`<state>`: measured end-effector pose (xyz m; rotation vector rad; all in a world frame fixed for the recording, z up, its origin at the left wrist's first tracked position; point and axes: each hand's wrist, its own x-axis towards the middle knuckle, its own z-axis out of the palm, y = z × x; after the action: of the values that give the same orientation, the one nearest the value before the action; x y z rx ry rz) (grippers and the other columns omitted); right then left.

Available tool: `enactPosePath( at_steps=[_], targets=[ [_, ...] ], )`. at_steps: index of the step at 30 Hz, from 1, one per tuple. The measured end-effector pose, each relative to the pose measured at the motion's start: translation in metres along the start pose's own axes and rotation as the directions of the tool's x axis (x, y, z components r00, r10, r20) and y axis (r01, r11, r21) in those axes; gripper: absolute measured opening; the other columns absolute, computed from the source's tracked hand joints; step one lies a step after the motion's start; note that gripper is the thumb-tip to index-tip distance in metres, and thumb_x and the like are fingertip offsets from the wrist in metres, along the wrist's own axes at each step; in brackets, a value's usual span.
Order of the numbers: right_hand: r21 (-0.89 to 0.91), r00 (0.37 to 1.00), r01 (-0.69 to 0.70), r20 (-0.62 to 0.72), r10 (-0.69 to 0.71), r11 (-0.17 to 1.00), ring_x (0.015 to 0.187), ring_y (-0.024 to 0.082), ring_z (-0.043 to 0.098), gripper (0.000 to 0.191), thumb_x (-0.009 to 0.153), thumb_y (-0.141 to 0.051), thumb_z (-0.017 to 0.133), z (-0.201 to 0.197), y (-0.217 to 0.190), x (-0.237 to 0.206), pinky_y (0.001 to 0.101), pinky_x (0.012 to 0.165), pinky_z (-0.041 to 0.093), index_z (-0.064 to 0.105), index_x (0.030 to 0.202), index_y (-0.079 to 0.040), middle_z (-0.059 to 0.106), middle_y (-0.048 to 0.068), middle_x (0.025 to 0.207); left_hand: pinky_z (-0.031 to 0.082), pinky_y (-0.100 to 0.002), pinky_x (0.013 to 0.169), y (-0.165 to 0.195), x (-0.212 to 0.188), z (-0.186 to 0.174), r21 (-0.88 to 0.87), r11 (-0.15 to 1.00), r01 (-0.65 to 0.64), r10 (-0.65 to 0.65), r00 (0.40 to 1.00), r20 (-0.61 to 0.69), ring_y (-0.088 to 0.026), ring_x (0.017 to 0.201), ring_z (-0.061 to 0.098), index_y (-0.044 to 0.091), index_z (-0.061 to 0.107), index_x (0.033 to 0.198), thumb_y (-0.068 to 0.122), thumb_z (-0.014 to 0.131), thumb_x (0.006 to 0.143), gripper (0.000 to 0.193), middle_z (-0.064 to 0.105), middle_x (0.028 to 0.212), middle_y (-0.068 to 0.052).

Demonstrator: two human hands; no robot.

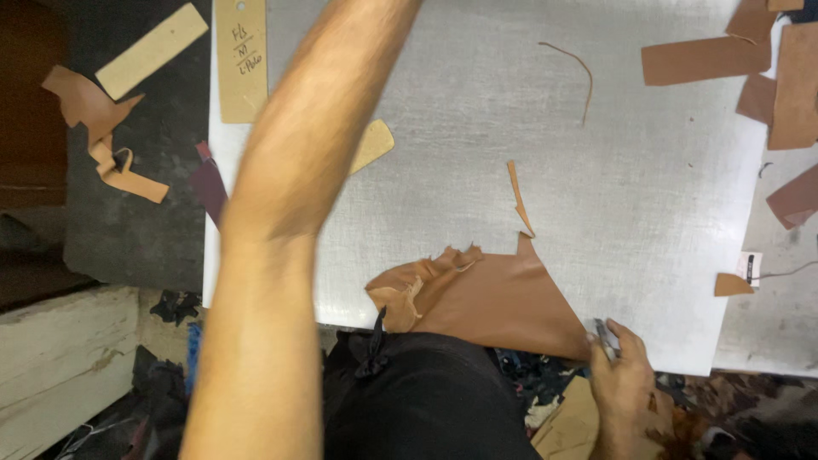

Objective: The person uses a utility knife and cardboard templates to cut rectangular pieces from a large sheet of brown leather on a workbench. They repeatedly position templates, trace outlines, cut along the lines, and stack the finished pieces.

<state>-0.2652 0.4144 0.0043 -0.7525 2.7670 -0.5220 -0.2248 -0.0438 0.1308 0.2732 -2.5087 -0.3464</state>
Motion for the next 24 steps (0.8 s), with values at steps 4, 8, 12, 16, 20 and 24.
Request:
enactPosePath(
  at_steps=[4,8,12,16,20,24],
  targets=[
    [-0.026,0.998,-0.052,0.039,0.053,0.998,0.099,0.038,0.068,0.043,0.088,-0.023,0.078,0.019,-0.013,-0.003,0.045,0.083,0.055,0.07,0.125,-0.003,0.066,0.023,0.123,0.058,-0.05,0.068,-0.015,-0.056,-0.03,-0.046,0.989,0.143,-0.113,0.906,0.409,-0.03,0.083,0.069,0.006,0.069,0.115,0.068,0.068,0.081,0.07,0.072,0.094,-0.017],
    [-0.089,0.964,-0.169,0.19,0.183,0.982,0.098,0.039,0.069,0.034,0.095,-0.028,0.074,0.031,0.007,0.005,0.0471,0.087,0.054,0.072,0.121,-0.006,0.07,0.021,0.11,0.06,-0.047,0.069,0.055,-0.189,-0.015,0.057,0.898,0.437,-0.285,0.477,0.831,-0.031,0.086,0.067,-0.002,0.058,0.127,0.077,0.067,0.076,0.094,0.066,0.101,-0.024],
    [-0.187,0.968,0.248,0.019,-0.249,0.95,0.097,0.039,0.067,0.023,0.104,-0.029,0.068,0.053,0.028,-0.006,0.0453,0.091,0.054,0.07,0.11,-0.007,0.069,0.017,0.107,0.054,-0.043,0.078,0.075,-0.326,0.041,-0.088,0.915,0.394,-0.344,0.875,0.34,-0.022,0.089,0.06,0.011,0.059,0.098,0.038,0.075,0.085,0.033,0.064,0.094,-0.007],
    [-0.046,0.974,0.209,-0.079,-0.212,0.977,0.093,0.036,0.067,0.02,0.102,-0.02,0.071,0.076,0.027,-0.011,0.0426,0.085,0.055,0.067,0.111,-0.003,0.067,0.021,0.105,0.052,-0.032,0.065,0.078,-0.391,0.053,-0.504,0.697,0.51,-0.335,0.853,0.399,-0.014,0.08,0.052,0.013,0.051,0.091,0.033,0.059,0.101,0.023,0.056,0.098,-0.003],
    [0.002,0.961,0.243,-0.134,-0.241,0.97,0.088,0.033,0.066,0.02,0.1,-0.011,0.073,0.092,0.012,-0.016,0.04,0.08,0.055,0.064,0.112,0.002,0.064,0.024,0.103,0.049,-0.029,0.057,0.095,-0.398,0.033,-0.63,0.342,0.697,-0.214,0.711,0.67,-0.013,0.066,0.046,0.014,0.043,0.097,0.035,0.053,0.11,0.027,0.048,0.085,-0.005],
    [0.04,0.92,0.36,-0.179,-0.348,0.932,0.083,0.03,0.066,0.023,0.098,-0.002,0.076,0.114,-0.005,-0.04,0.0373,0.074,0.056,0.061,0.114,0.006,0.062,0.028,0.101,0.053,-0.03,0.059,0.102,-0.383,0.027,-0.73,0.212,0.65,-0.311,0.753,0.58,-0.012,0.066,0.053,0.016,0.041,0.101,0.035,0.05,0.112,0.024,0.053,0.082,-0.003]
  ],
)
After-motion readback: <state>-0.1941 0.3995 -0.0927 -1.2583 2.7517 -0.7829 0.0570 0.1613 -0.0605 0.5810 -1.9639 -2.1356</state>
